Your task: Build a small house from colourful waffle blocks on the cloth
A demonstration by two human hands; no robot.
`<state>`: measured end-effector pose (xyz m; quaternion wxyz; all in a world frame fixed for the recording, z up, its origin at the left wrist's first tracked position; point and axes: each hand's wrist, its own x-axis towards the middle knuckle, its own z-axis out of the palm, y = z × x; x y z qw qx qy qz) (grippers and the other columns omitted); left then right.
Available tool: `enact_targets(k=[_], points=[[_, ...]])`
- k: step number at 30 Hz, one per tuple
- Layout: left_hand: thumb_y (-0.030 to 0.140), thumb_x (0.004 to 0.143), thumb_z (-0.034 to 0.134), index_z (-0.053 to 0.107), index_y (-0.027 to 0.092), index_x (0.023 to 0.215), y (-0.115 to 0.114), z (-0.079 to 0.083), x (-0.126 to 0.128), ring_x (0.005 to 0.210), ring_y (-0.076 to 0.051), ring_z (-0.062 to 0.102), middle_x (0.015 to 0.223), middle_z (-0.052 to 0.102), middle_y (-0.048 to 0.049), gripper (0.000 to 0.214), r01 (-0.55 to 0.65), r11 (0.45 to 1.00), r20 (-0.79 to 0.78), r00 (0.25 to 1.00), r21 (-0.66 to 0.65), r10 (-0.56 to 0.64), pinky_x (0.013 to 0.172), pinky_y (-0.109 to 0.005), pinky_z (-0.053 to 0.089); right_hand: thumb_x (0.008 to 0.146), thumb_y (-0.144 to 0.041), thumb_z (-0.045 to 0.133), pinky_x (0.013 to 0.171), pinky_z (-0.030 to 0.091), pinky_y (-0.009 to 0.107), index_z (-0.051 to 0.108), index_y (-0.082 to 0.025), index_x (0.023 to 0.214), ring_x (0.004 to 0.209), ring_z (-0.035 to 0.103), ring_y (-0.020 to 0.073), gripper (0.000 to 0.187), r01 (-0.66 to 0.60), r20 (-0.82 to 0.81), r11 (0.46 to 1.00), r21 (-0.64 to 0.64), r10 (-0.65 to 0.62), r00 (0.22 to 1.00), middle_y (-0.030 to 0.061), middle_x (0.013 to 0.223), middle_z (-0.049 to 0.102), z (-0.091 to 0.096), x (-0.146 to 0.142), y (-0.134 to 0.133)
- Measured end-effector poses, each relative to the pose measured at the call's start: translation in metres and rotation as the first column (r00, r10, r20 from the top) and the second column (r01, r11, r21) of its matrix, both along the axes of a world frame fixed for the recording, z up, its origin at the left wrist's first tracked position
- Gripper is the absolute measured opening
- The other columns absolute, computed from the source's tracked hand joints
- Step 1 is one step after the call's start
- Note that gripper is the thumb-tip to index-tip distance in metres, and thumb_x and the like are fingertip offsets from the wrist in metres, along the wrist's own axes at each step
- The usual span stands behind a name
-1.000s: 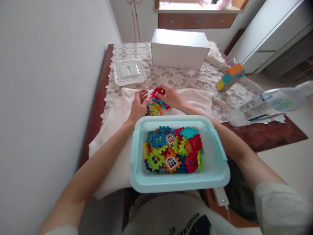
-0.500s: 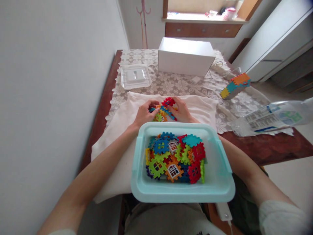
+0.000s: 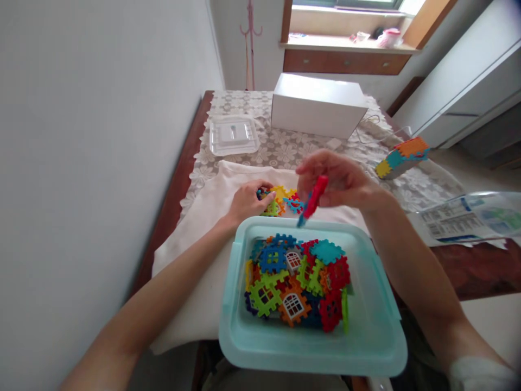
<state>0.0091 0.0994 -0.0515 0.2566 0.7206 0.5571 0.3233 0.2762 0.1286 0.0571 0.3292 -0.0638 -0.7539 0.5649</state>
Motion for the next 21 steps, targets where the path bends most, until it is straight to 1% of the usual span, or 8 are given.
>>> enact_targets(k=[3, 4, 6, 8, 11, 15, 17, 21], points=[[0.039, 0.095, 0.082, 0.081, 0.019, 0.127, -0.002, 0.002, 0.0, 0.114, -0.032, 0.08, 0.128, 0.087, -0.0131, 0.038, 0.035, 0.999, 0.048, 0.998, -0.013, -0.034, 0.107, -0.048, 0.064, 0.094, -0.059, 0.095, 0.089, 0.065, 0.037, 0.081, -0.023, 0.133, 0.099, 0.078, 0.0225, 0.054, -0.207, 0.147, 0.977, 0.046, 0.198, 0.969, 0.0066, 0.111, 0.082, 0.003, -0.004, -0.005], [0.041, 0.094, 0.082, 0.079, 0.018, 0.131, -0.002, 0.003, 0.0, 0.114, -0.031, 0.08, 0.131, 0.086, -0.0139, 0.043, 0.033, 0.999, 0.085, 0.996, -0.019, -0.031, 0.105, -0.048, 0.065, 0.097, -0.065, 0.09, 0.088, 0.064, 0.036, 0.082, -0.023, 0.13, 0.099, 0.077, 0.0223, 0.054, -0.134, 0.147, 0.99, 0.048, 0.126, 0.981, 0.0072, 0.112, 0.082, -0.008, -0.008, 0.0], [0.042, 0.097, 0.077, 0.076, 0.018, 0.136, -0.001, 0.002, -0.001, 0.114, -0.031, 0.081, 0.138, 0.084, -0.0146, 0.046, 0.007, 0.999, 0.188, 0.982, -0.033, 0.0, 0.105, -0.047, 0.065, 0.106, -0.068, 0.077, 0.08, 0.059, 0.032, 0.083, -0.023, 0.125, 0.091, 0.073, 0.0185, 0.049, 0.209, 0.12, 0.976, 0.061, -0.215, 0.969, 0.006, 0.109, 0.082, -0.04, -0.016, 0.016], [0.04, 0.101, 0.067, 0.075, 0.018, 0.135, -0.001, 0.001, -0.002, 0.117, -0.03, 0.081, 0.141, 0.082, -0.0136, 0.041, -0.015, 0.998, 0.304, 0.952, -0.056, 0.031, 0.107, -0.047, 0.064, 0.105, -0.07, 0.076, 0.07, 0.05, 0.031, 0.084, -0.022, 0.113, 0.078, 0.064, 0.0164, 0.049, 0.538, 0.125, 0.825, 0.175, -0.561, 0.818, 0.005, 0.099, 0.081, -0.076, -0.022, 0.035], [0.034, 0.103, 0.058, 0.077, 0.02, 0.132, -0.001, 0.0, -0.004, 0.123, -0.029, 0.082, 0.142, 0.083, -0.011, 0.038, -0.016, 0.995, 0.398, 0.916, -0.095, 0.053, 0.111, -0.046, 0.063, 0.109, -0.072, 0.064, 0.072, 0.049, 0.035, 0.083, -0.02, 0.097, 0.078, 0.064, 0.0207, 0.056, 0.653, 0.188, 0.688, 0.317, -0.72, 0.668, 0.0064, 0.087, 0.077, -0.113, -0.019, 0.05], [0.028, 0.102, 0.051, 0.078, 0.023, 0.134, -0.005, 0.003, -0.007, 0.123, -0.029, 0.082, 0.131, 0.087, -0.0089, 0.042, -0.01, 0.99, 0.306, 0.951, -0.137, 0.052, 0.113, -0.048, 0.061, 0.115, -0.055, 0.057, 0.081, 0.053, 0.039, 0.083, -0.022, 0.101, 0.085, 0.07, 0.0244, 0.044, 0.614, 0.282, 0.681, 0.4, -0.729, 0.624, 0.008, 0.095, 0.078, -0.13, 0.0, 0.035], [0.025, 0.1, 0.052, 0.078, 0.023, 0.136, -0.006, 0.005, -0.008, 0.125, -0.029, 0.082, 0.128, 0.087, -0.0085, 0.044, -0.013, 0.99, 0.273, 0.961, -0.141, 0.052, 0.113, -0.048, 0.061, 0.113, -0.05, 0.063, 0.087, 0.057, 0.043, 0.083, -0.024, 0.118, 0.09, 0.072, 0.0258, 0.034, 0.552, 0.344, 0.701, 0.452, -0.707, 0.618, 0.0094, 0.109, 0.079, -0.134, 0.007, 0.022], [0.022, 0.097, 0.056, 0.077, 0.024, 0.135, -0.006, 0.006, -0.009, 0.125, -0.028, 0.082, 0.129, 0.087, -0.0075, 0.043, 0.008, 0.99, 0.278, 0.96, -0.141, 0.032, 0.114, -0.045, 0.061, 0.104, -0.038, 0.074, 0.112, 0.058, 0.055, 0.081, -0.026, 0.126, 0.122, 0.071, 0.0343, 0.026, 0.458, 0.335, 0.692, 0.557, -0.693, 0.639, 0.0136, 0.128, 0.075, -0.142, 0.01, 0.007]])
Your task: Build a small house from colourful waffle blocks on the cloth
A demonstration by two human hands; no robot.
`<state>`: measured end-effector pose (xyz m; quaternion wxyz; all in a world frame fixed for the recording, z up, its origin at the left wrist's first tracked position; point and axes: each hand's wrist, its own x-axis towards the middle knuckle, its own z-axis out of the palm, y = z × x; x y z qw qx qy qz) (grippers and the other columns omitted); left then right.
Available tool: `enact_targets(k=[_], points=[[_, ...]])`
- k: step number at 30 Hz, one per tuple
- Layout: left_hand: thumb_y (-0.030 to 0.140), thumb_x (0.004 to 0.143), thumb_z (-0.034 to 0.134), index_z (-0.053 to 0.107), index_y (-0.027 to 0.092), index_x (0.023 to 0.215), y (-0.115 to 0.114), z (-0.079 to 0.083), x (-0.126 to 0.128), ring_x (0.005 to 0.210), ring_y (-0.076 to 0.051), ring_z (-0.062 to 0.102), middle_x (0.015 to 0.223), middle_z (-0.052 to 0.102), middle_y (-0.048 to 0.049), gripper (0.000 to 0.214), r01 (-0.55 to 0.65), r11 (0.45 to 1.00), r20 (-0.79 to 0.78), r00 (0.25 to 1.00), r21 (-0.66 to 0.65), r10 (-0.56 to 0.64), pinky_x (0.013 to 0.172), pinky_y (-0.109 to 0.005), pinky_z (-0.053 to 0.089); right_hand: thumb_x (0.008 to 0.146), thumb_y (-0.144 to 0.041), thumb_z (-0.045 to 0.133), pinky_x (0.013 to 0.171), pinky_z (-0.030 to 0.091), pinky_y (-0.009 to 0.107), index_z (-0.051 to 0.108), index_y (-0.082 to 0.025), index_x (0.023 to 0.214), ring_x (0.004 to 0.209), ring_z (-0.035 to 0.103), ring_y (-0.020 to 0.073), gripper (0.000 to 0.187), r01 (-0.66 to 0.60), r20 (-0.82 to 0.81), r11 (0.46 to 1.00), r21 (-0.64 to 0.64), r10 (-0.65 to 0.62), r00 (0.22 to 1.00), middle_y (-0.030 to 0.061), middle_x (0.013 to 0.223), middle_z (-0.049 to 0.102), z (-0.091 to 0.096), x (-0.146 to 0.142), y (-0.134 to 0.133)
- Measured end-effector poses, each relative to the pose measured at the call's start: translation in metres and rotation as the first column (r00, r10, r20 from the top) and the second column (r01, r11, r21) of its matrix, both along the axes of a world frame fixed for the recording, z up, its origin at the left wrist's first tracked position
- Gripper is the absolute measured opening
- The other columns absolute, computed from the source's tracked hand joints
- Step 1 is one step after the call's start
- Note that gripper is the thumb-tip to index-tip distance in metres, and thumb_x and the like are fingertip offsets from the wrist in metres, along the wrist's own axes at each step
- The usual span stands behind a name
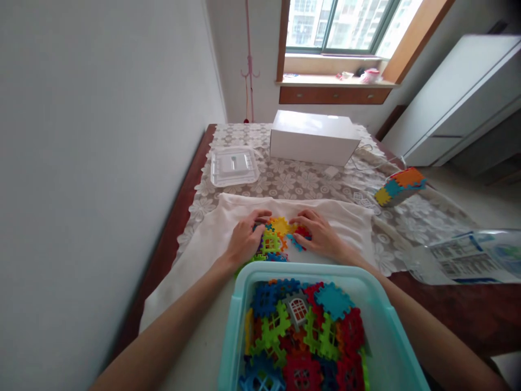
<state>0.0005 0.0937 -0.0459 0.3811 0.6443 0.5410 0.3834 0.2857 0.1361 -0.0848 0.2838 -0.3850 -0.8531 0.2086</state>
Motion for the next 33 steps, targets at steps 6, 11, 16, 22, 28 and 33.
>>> enact_targets(k=[6, 11, 16, 22, 28, 33], points=[[0.027, 0.096, 0.068, 0.077, 0.022, 0.132, 0.0, 0.0, 0.0, 0.122, -0.029, 0.082, 0.132, 0.086, -0.0104, 0.038, -0.006, 0.999, -0.054, 0.998, 0.032, 0.007, 0.113, -0.047, 0.061, 0.114, -0.037, 0.063, 0.088, 0.063, 0.041, 0.075, -0.026, 0.113, 0.093, 0.074, 0.0242, 0.017, -0.032, -0.12, 0.994, -0.101, 0.02, 0.993, 0.0078, 0.107, 0.079, 0.0, 0.0, 0.009], [0.029, 0.098, 0.07, 0.081, 0.022, 0.13, 0.002, -0.002, -0.002, 0.12, -0.031, 0.081, 0.128, 0.087, -0.0105, 0.035, -0.002, 1.0, -0.112, 0.994, 0.027, 0.005, 0.114, -0.05, 0.061, 0.104, -0.046, 0.081, 0.108, 0.06, 0.054, 0.076, -0.024, 0.124, 0.118, 0.074, 0.0333, 0.03, -0.1, -0.004, 0.994, 0.033, 0.1, 0.995, 0.0132, 0.125, 0.08, 0.005, 0.01, 0.003], [0.032, 0.1, 0.068, 0.083, 0.023, 0.131, 0.001, -0.003, -0.003, 0.122, -0.033, 0.081, 0.131, 0.087, -0.0106, 0.035, -0.003, 1.0, -0.153, 0.988, 0.021, 0.006, 0.116, -0.051, 0.06, 0.092, -0.043, 0.095, 0.109, 0.06, 0.06, 0.071, -0.026, 0.129, 0.12, 0.074, 0.0375, 0.047, -0.139, 0.075, 0.987, 0.081, 0.133, 0.988, 0.015, 0.132, 0.079, 0.007, 0.016, -0.013], [0.031, 0.1, 0.068, 0.084, 0.024, 0.123, -0.002, 0.0, -0.002, 0.126, -0.034, 0.079, 0.133, 0.087, -0.0105, 0.029, -0.014, 1.0, -0.173, 0.985, 0.016, 0.017, 0.121, -0.054, 0.057, 0.111, -0.036, 0.072, 0.094, 0.066, 0.048, 0.071, -0.028, 0.112, 0.108, 0.076, 0.0302, 0.008, -0.169, -0.045, 0.981, 0.092, 0.174, 0.984, 0.0116, 0.12, 0.081, 0.004, 0.015, -0.011], [0.023, 0.093, 0.07, 0.083, 0.027, 0.124, -0.001, -0.001, -0.003, 0.135, -0.033, 0.077, 0.143, 0.084, -0.0088, 0.034, -0.004, 0.999, -0.153, 0.988, 0.032, 0.009, 0.126, -0.052, 0.055, 0.11, -0.034, 0.073, 0.103, 0.066, 0.049, 0.073, -0.029, 0.121, 0.12, 0.079, 0.0313, 0.012, -0.115, -0.121, 0.99, 0.087, 0.125, 0.985, 0.012, 0.133, 0.082, -0.002, 0.02, -0.005], [0.013, 0.086, 0.07, 0.08, 0.023, 0.132, 0.0, 0.0, -0.003, 0.138, -0.033, 0.076, 0.147, 0.082, -0.0107, 0.048, 0.035, 0.998, -0.229, 0.973, 0.054, -0.022, 0.129, -0.053, 0.051, 0.105, -0.03, 0.074, 0.099, 0.068, 0.047, 0.071, -0.027, 0.114, 0.114, 0.08, 0.0296, 0.01, -0.066, -0.162, 0.997, 0.049, 0.073, 0.984, 0.0124, 0.128, 0.08, -0.003, 0.017, -0.005]])
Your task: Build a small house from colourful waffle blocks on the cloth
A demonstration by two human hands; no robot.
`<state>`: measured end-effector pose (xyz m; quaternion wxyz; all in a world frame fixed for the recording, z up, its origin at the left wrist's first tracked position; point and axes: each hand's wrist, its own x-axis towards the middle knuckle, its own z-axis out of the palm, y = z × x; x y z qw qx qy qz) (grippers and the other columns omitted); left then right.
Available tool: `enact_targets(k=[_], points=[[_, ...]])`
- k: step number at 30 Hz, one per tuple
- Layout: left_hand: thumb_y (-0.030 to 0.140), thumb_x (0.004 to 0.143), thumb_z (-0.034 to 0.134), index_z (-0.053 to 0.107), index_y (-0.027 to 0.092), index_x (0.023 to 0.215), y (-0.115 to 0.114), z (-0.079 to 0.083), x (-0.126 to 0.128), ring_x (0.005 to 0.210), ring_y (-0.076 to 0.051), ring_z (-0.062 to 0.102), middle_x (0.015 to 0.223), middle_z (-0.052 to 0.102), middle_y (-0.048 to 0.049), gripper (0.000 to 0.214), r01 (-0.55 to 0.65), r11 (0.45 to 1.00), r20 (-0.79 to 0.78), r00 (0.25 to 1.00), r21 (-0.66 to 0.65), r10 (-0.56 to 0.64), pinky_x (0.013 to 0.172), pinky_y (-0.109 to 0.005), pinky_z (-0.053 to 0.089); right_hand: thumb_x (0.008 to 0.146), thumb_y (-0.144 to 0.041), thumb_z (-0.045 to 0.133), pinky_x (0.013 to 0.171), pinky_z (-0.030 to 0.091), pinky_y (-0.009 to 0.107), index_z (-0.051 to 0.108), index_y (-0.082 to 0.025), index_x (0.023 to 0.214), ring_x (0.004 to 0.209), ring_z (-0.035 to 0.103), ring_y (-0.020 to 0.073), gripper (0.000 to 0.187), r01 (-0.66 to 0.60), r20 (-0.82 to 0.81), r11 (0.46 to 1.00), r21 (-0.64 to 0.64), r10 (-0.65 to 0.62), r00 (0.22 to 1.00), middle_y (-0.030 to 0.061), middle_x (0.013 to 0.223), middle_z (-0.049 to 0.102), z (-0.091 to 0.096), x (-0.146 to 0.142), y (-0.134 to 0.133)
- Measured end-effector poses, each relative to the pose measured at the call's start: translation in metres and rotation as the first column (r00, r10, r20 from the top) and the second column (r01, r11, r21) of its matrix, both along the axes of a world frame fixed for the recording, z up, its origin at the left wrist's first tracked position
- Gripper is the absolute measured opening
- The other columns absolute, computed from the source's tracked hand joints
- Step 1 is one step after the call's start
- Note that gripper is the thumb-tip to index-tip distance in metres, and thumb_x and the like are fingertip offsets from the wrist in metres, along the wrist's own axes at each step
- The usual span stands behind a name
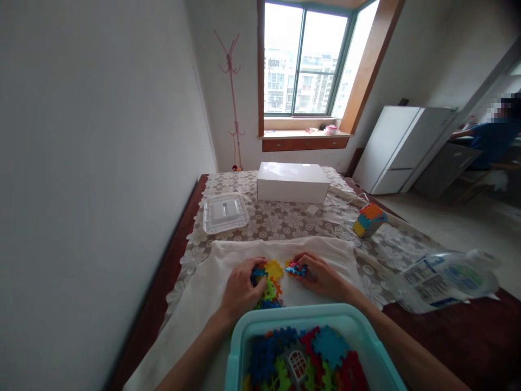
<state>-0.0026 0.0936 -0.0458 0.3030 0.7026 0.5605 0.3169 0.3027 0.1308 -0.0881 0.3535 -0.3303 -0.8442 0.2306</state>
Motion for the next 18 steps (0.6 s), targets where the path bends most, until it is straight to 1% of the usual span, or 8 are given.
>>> enact_targets(k=[2, 5, 7, 10, 12, 15, 17, 18], points=[[0.011, 0.087, 0.069, 0.08, 0.022, 0.132, -0.001, 0.002, 0.001, 0.139, -0.033, 0.075, 0.147, 0.082, -0.011, 0.048, 0.01, 1.0, -0.018, 1.0, 0.008, -0.01, 0.129, -0.052, 0.051, 0.105, -0.028, 0.072, 0.099, 0.068, 0.046, 0.072, -0.027, 0.112, 0.113, 0.079, 0.0295, 0.008, -0.003, 0.004, 1.0, 0.0, 0.003, 1.0, 0.0118, 0.124, 0.08, 0.0, -0.001, -0.001], [0.012, 0.091, 0.07, 0.08, 0.023, 0.133, -0.002, 0.005, 0.001, 0.138, -0.032, 0.076, 0.145, 0.083, -0.0102, 0.045, 0.01, 1.0, -0.026, 1.0, -0.004, -0.01, 0.128, -0.05, 0.051, 0.102, -0.025, 0.072, 0.105, 0.067, 0.048, 0.075, -0.027, 0.118, 0.121, 0.079, 0.0299, 0.016, -0.005, 0.02, 1.0, -0.002, 0.005, 1.0, 0.0121, 0.133, 0.08, -0.001, 0.0, -0.001], [0.016, 0.095, 0.071, 0.081, 0.024, 0.132, -0.002, 0.005, 0.001, 0.134, -0.032, 0.078, 0.141, 0.084, -0.0101, 0.04, -0.003, 1.0, -0.031, 1.0, -0.021, 0.003, 0.126, -0.05, 0.053, 0.102, -0.026, 0.073, 0.106, 0.067, 0.048, 0.077, -0.028, 0.117, 0.121, 0.079, 0.0301, 0.015, -0.016, 0.02, 1.0, -0.016, 0.017, 1.0, 0.0123, 0.135, 0.08, -0.001, 0.001, -0.001], [0.02, 0.098, 0.07, 0.081, 0.023, 0.133, -0.001, 0.002, 0.0, 0.129, -0.033, 0.08, 0.136, 0.086, -0.0109, 0.036, -0.03, 0.998, -0.019, 0.999, -0.05, 0.029, 0.122, -0.051, 0.057, 0.105, -0.037, 0.074, 0.1, 0.068, 0.047, 0.076, -0.027, 0.11, 0.114, 0.081, 0.0298, 0.011, -0.022, -0.068, 0.996, -0.081, 0.017, 0.998, 0.0132, 0.128, 0.082, -0.001, 0.0, 0.003], [0.022, 0.101, 0.068, 0.081, 0.023, 0.133, 0.0, 0.0, 0.0, 0.129, -0.033, 0.08, 0.135, 0.087, -0.0111, 0.035, -0.033, 0.998, -0.001, 0.999, -0.051, 0.033, 0.12, -0.05, 0.058, 0.104, -0.052, 0.078, 0.098, 0.069, 0.047, 0.072, -0.027, 0.104, 0.11, 0.081, 0.03, 0.026, -0.031, -0.202, 0.984, -0.176, -0.006, 0.979, 0.0129, 0.12, 0.082, -0.002, -0.001, 0.006], [0.025, 0.103, 0.065, 0.081, 0.024, 0.131, 0.0, -0.001, 0.001, 0.128, -0.032, 0.081, 0.133, 0.087, -0.0103, 0.032, -0.034, 0.998, 0.01, 0.999, -0.045, 0.035, 0.119, -0.048, 0.059, 0.093, -0.069, 0.087, 0.102, 0.069, 0.049, 0.066, -0.028, 0.1, 0.115, 0.081, 0.0319, 0.047, -0.088, -0.483, 0.928, -0.363, -0.106, 0.869, 0.0118, 0.119, 0.081, 0.004, -0.001, 0.006], [0.028, 0.104, 0.063, 0.081, 0.025, 0.128, 0.0, -0.001, 0.001, 0.127, -0.031, 0.081, 0.132, 0.088, -0.0093, 0.031, -0.04, 0.998, 0.014, 0.999, -0.047, 0.04, 0.119, -0.047, 0.058, 0.086, -0.073, 0.093, 0.104, 0.069, 0.051, 0.064, -0.03, 0.101, 0.12, 0.08, 0.0339, 0.054, -0.161, -0.614, 0.886, -0.434, -0.16, 0.773, 0.012, 0.124, 0.079, 0.014, 0.003, 0.002], [0.028, 0.104, 0.061, 0.081, 0.025, 0.128, -0.001, 0.0, 0.0, 0.127, -0.03, 0.081, 0.133, 0.088, -0.0088, 0.031, -0.042, 0.998, 0.021, 0.999, -0.048, 0.044, 0.119, -0.046, 0.058, 0.083, -0.074, 0.094, 0.104, 0.069, 0.053, 0.064, -0.031, 0.102, 0.121, 0.08, 0.0349, 0.056, -0.206, -0.649, 0.872, -0.444, -0.154, 0.745, 0.0124, 0.126, 0.079, 0.021, 0.007, -0.002]])
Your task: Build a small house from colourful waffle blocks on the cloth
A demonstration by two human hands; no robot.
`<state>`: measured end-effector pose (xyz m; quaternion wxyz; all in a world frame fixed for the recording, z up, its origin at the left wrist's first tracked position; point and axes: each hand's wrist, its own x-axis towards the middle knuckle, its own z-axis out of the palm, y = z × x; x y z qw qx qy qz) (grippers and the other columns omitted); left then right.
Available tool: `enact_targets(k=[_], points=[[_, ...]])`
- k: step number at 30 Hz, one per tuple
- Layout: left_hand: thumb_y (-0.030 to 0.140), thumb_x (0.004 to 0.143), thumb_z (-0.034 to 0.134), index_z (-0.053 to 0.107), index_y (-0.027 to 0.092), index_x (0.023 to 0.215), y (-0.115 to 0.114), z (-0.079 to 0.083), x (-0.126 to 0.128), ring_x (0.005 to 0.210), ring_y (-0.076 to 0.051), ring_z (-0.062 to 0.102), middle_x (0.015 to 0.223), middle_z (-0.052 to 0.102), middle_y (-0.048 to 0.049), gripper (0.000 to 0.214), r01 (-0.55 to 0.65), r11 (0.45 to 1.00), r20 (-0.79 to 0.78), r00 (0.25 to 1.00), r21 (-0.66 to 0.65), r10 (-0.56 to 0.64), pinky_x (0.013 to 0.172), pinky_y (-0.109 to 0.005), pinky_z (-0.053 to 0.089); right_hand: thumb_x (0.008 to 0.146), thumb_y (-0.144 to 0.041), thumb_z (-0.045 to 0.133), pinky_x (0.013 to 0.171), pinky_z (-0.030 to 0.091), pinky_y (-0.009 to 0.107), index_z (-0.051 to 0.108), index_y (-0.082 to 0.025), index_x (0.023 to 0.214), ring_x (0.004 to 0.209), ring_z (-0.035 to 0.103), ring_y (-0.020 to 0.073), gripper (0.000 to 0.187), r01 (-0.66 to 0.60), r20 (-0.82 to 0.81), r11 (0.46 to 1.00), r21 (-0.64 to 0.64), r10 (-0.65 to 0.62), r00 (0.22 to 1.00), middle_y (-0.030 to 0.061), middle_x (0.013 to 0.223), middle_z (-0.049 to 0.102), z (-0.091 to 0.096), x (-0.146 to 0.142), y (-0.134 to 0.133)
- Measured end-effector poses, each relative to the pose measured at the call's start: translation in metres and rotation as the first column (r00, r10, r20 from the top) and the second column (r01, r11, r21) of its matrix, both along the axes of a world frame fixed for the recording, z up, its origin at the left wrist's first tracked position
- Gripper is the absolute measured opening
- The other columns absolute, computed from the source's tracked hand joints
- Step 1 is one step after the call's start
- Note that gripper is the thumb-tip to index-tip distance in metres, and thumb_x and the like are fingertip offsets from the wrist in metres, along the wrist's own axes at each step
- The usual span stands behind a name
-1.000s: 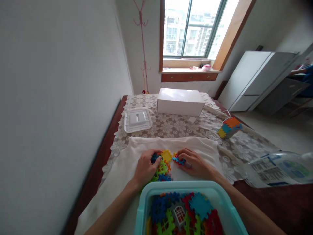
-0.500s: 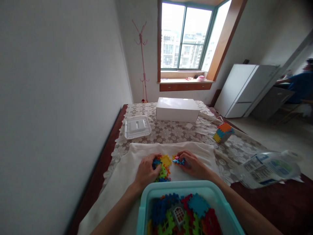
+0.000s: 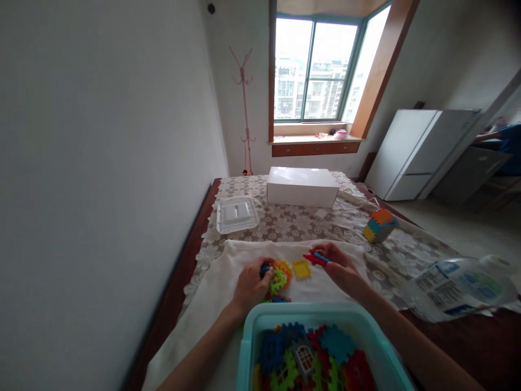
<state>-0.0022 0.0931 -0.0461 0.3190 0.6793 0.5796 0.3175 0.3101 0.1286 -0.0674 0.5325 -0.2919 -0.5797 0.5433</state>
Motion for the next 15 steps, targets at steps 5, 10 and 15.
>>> enact_targets(k=[5, 10, 15], points=[[0.023, 0.1, 0.053, 0.081, 0.025, 0.127, -0.001, 0.001, -0.001, 0.128, -0.029, 0.079, 0.132, 0.087, -0.0071, 0.039, 0.007, 1.0, 0.041, 0.999, 0.004, -0.007, 0.12, -0.045, 0.056, 0.068, -0.084, 0.097, 0.107, 0.067, 0.061, 0.074, -0.032, 0.114, 0.123, 0.081, 0.0411, 0.073, -0.476, 0.048, 0.879, 0.017, 0.475, 0.879, 0.0164, 0.133, 0.079, 0.025, 0.02, -0.018], [0.021, 0.096, 0.056, 0.081, 0.025, 0.126, 0.001, -0.001, -0.001, 0.128, -0.031, 0.079, 0.131, 0.087, -0.008, 0.039, 0.01, 1.0, 0.009, 1.0, 0.016, -0.01, 0.12, -0.046, 0.055, 0.1, -0.091, 0.054, 0.104, 0.066, 0.065, 0.08, -0.033, 0.111, 0.116, 0.081, 0.0423, 0.065, -0.127, 0.069, 0.991, 0.046, 0.124, 0.99, 0.016, 0.119, 0.083, -0.006, 0.0, -0.005], [0.023, 0.1, 0.062, 0.082, 0.022, 0.129, 0.001, -0.003, -0.001, 0.127, -0.032, 0.078, 0.132, 0.087, -0.0104, 0.035, 0.027, 0.999, -0.029, 0.999, 0.039, -0.026, 0.121, -0.047, 0.054, 0.089, -0.049, 0.085, 0.122, 0.054, 0.072, 0.076, -0.038, 0.14, 0.143, 0.07, 0.0478, 0.053, 0.026, 0.627, 0.921, 0.388, -0.285, 0.725, 0.0145, 0.149, 0.078, -0.046, -0.022, 0.007]])
